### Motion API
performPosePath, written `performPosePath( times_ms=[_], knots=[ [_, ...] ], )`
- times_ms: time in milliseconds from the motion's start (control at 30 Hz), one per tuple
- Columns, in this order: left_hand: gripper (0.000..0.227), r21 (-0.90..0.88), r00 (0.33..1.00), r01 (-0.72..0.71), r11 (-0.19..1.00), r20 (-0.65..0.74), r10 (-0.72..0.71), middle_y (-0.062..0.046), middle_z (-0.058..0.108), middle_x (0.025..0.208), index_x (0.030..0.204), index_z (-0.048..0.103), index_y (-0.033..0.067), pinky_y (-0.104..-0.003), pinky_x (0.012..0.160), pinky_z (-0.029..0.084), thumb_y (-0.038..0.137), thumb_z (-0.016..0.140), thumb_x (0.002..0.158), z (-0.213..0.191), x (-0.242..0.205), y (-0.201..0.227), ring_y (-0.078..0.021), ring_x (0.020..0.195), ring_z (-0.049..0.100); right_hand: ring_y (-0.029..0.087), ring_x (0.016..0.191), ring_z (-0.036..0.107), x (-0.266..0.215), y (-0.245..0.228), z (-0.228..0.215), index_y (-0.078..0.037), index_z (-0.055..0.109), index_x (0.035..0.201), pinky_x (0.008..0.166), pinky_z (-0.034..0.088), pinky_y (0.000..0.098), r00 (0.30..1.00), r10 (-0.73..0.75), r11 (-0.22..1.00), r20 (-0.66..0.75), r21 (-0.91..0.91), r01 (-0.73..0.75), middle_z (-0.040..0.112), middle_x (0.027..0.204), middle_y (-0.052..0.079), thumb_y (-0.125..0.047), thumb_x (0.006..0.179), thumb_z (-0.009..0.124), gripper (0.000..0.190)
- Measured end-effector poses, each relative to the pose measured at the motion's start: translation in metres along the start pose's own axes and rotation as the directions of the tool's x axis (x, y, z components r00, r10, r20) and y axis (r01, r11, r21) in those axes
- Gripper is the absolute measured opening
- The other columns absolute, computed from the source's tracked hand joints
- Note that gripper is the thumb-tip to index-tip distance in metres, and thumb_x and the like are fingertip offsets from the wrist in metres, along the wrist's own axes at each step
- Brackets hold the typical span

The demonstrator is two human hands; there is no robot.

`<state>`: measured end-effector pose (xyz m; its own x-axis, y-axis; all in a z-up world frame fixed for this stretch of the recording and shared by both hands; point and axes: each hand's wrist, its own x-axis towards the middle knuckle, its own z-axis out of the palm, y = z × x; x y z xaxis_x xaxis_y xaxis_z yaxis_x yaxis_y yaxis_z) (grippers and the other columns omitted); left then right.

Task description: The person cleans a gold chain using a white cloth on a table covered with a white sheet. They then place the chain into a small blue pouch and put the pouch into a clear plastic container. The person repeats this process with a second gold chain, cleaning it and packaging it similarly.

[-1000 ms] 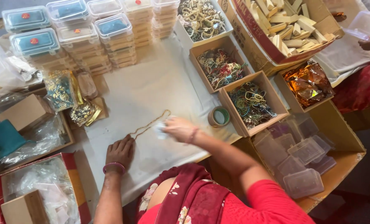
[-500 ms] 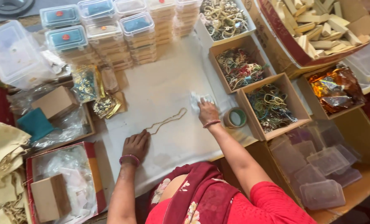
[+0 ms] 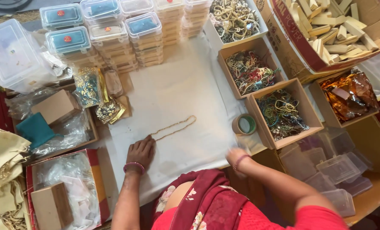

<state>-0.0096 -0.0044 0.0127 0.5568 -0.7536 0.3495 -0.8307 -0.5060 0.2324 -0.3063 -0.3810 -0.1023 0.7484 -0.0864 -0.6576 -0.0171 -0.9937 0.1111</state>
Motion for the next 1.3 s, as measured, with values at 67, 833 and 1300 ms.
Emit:
performPosePath(
  times_ms=[67,833,1300],
  knots=[
    [0.029,-0.007,1.000,0.004,1.000,0.011,-0.003,0.002,0.067,0.133,0.118,0.069,0.0170,-0.040,0.090,0.050,0.021,0.067,0.089,0.000,0.002,-0.002,-0.0200,0.107,0.065,0.034,0.105,0.071,-0.036,-0.006,-0.058,-0.005,0.076,0.107,0.089,0.058,0.0437,0.962,-0.198,0.980,0.190,0.047,0.192,0.072,0.110,0.022,-0.009,0.080,0.072,0.028],
    [0.032,0.009,0.999,-0.044,0.999,-0.026,0.044,-0.001,0.070,0.133,0.118,0.072,0.0111,-0.038,0.085,0.050,0.018,0.069,0.087,-0.010,0.001,0.003,-0.0189,0.105,0.066,0.027,0.119,0.066,0.114,-0.063,-0.199,-0.011,0.069,0.132,0.103,0.054,0.0418,0.679,0.409,0.883,-0.610,0.451,-0.127,0.070,0.127,0.011,-0.011,0.109,0.049,0.030],
    [0.019,-0.061,0.998,-0.014,0.998,-0.060,0.011,-0.001,0.072,0.121,0.105,0.072,0.0144,-0.042,0.082,0.051,0.022,0.072,0.088,-0.013,0.005,0.005,-0.0213,0.102,0.067,0.029,0.107,0.068,0.079,0.029,-0.203,-0.015,0.075,0.115,0.097,0.050,0.0478,0.689,0.421,0.889,-0.589,0.420,-0.184,0.073,0.111,0.011,-0.005,0.093,0.057,0.031]
  ],
)
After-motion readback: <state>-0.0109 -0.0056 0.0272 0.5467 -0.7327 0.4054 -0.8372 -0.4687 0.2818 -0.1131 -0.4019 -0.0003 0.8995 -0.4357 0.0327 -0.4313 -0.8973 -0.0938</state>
